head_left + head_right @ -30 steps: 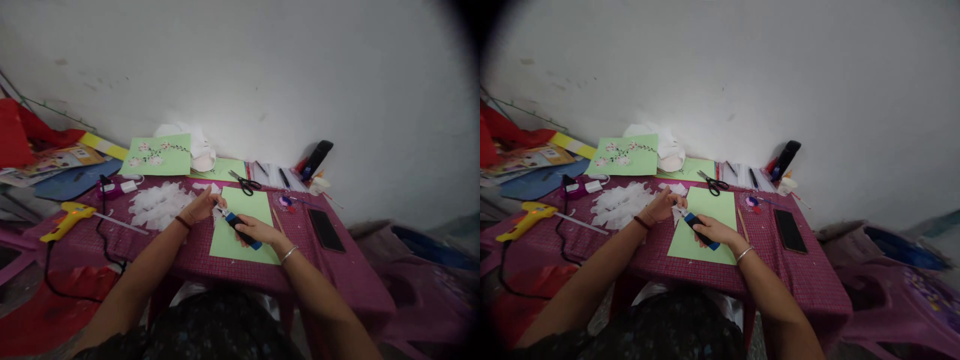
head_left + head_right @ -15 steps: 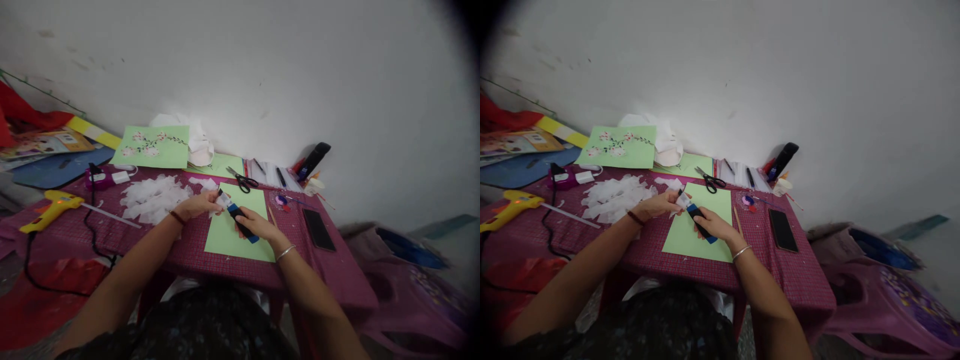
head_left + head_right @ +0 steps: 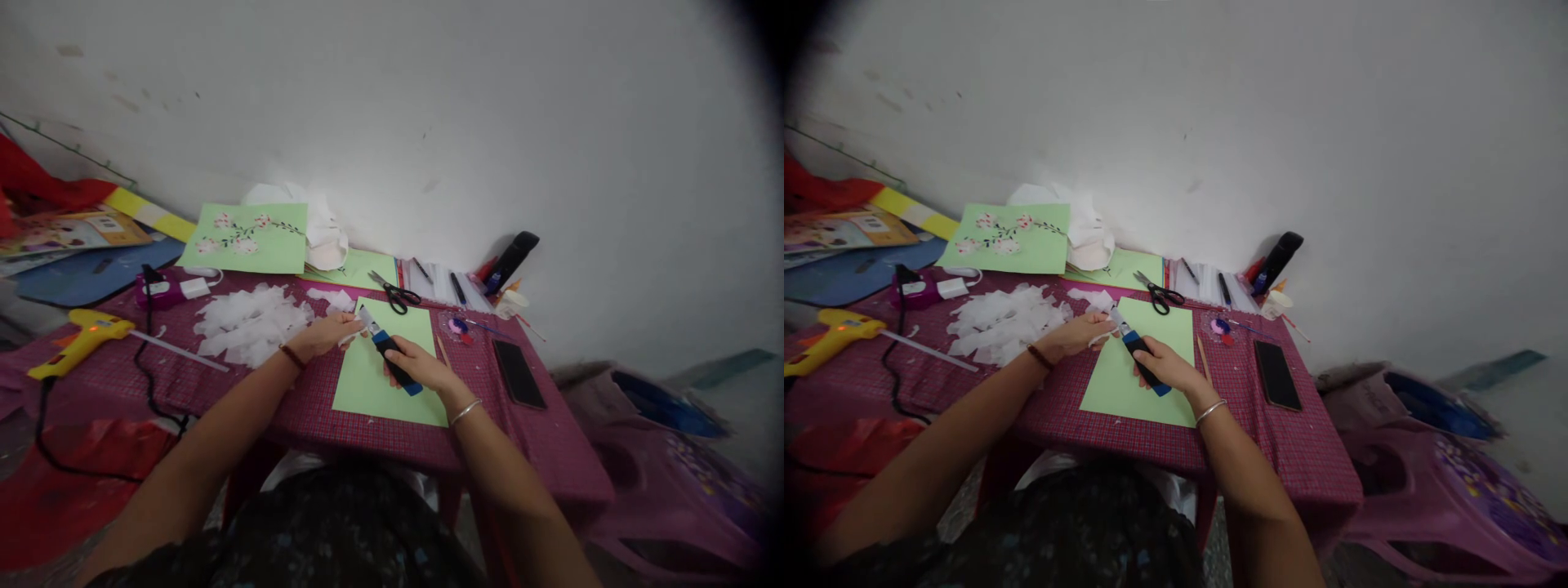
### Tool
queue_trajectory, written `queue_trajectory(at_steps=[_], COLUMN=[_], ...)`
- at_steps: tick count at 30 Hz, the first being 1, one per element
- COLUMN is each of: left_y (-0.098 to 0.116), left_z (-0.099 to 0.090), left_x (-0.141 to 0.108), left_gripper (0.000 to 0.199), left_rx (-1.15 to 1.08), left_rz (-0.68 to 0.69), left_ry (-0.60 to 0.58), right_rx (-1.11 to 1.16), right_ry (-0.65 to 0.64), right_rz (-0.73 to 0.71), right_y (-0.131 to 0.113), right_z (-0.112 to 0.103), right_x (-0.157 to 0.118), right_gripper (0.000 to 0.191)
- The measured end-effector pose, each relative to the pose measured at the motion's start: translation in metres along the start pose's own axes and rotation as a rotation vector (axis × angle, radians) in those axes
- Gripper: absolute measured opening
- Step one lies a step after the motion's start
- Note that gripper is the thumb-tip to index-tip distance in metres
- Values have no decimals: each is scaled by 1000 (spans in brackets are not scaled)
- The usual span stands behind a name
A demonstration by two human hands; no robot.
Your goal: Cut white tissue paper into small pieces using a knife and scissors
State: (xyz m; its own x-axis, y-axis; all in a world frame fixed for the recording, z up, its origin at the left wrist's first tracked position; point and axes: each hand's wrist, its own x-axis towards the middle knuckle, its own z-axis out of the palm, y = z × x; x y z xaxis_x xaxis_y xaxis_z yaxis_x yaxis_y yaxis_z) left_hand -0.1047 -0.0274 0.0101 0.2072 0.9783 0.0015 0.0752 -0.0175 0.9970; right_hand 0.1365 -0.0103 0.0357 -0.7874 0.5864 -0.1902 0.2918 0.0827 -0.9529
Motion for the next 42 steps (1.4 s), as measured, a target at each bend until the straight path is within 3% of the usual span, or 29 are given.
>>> queue_trajectory(at_steps=[12, 21, 26, 30, 36, 42], left_y=[-2, 1, -3, -4, 3, 3], left_z=[-4, -2, -4, -6, -9, -10], left_x=[1, 0, 2, 3, 3, 4], left_gripper=[31, 25, 34, 27, 26, 22], left_rx=[-205, -132, -64, -158, -97, -138], left_rz=[-5, 4, 44, 45, 117, 90], left_ry=[-173, -16, 15, -7, -33, -97], right_rx=[32, -1, 11, 32, 12, -33], right_ry=[26, 43, 41, 34, 51, 58], right_rz=[13, 13, 2, -1, -4, 9], right_y=[0, -1, -1, -1, 1, 1], right_z=[-1, 0, -1, 0, 0, -2], right_x=[-1, -2, -1, -2, -1, -1], right_gripper=[18, 17, 17, 18, 16, 16])
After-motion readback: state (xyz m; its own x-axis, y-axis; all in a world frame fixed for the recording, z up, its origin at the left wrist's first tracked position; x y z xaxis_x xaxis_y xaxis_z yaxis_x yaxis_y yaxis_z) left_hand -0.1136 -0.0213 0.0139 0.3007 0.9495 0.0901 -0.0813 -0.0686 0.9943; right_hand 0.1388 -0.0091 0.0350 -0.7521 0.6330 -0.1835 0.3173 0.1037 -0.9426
